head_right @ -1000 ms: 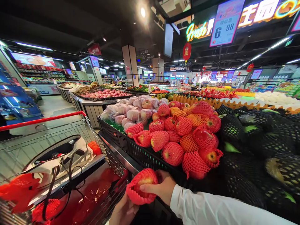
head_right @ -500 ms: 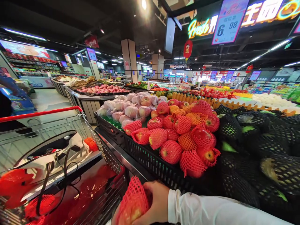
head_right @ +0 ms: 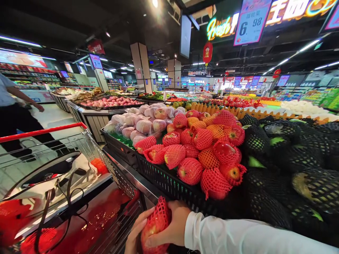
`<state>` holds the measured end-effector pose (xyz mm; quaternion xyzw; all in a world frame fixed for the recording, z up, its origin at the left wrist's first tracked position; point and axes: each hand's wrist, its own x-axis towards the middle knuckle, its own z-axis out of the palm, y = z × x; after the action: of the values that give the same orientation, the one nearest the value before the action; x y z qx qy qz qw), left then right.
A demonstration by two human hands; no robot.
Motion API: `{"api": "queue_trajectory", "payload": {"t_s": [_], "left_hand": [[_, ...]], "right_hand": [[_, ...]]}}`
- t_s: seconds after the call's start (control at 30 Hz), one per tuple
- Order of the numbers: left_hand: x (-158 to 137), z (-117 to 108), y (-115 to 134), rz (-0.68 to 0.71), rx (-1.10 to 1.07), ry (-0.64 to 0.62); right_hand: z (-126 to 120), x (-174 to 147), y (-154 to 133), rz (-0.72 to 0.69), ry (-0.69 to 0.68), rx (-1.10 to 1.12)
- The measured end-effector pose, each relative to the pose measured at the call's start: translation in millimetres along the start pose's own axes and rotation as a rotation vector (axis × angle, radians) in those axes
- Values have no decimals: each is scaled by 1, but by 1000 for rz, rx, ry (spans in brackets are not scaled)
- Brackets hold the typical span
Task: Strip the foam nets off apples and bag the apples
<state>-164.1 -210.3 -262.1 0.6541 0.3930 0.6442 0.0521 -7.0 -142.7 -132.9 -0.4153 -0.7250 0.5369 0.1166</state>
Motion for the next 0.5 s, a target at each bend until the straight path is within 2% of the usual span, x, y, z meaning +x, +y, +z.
{"api": "queue_trajectory", "payload": {"t_s": [0.1,0.2,0.3,0.37,0.43,0.5], "left_hand": [[9,-5,0,122,172,-88],[23,-8,-3,175,286,-41],[53,-16,-8,124,298,163],[86,-23,-13,81,286,391],[128,-31,-19,60,268,614],[172,-36,-26,82,260,693]], "right_hand": [[-1,1,3,9,55,-66],[-6,2,-1,-12,80,-182],[-9,6,-2,-135,91,-444],[-7,12,7,-221,83,-659],[-3,18,27,-255,31,-856],[2,23,55,-250,-59,-1006]]}}
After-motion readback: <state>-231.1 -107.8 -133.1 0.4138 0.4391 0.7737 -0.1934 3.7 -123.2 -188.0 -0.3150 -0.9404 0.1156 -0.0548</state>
